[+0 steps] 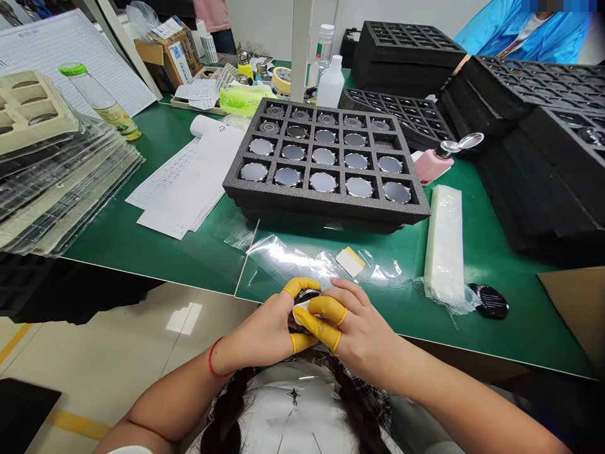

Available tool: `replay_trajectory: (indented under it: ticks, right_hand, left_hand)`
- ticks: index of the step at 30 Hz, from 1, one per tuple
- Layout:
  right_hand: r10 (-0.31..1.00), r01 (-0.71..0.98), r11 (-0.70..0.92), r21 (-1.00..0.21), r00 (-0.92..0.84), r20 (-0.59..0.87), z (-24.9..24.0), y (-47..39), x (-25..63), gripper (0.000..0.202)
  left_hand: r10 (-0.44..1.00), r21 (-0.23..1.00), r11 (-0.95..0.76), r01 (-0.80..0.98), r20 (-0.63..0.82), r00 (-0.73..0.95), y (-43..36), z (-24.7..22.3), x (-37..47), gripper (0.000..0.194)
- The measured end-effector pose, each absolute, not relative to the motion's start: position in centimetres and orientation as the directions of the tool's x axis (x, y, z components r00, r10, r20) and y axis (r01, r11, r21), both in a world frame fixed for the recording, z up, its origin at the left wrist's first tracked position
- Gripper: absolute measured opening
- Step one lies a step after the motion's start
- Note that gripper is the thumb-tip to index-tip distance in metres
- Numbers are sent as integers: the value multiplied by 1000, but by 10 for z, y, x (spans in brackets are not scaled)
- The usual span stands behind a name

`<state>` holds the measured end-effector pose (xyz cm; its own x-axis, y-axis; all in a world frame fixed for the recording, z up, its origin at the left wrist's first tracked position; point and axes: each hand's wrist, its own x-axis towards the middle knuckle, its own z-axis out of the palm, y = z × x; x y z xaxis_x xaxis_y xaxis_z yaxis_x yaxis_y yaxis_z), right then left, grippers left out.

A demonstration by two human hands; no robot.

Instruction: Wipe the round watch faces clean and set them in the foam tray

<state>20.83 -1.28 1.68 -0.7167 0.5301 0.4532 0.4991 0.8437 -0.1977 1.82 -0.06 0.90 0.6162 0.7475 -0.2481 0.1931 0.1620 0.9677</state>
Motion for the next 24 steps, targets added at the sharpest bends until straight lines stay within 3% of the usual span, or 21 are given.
replay_trajectory:
  ticks: [3, 15, 24]
  right_hand:
    - [555, 542, 821, -179, -689, 466, 16, -7, 208, 33]
    - [650, 672, 715, -195, -534, 541, 13, -8, 209, 39]
    - [690, 647, 693, -318, -465, 555, 7, -25, 205, 35]
  left_hand:
    - [720, 958, 249, 139, -280, 635, -2, 9, 20, 53]
    - [817, 942, 331, 55, -315, 482, -3, 3, 16, 56]
    - [875, 951, 304, 64, -305, 376, -1, 10, 18, 53]
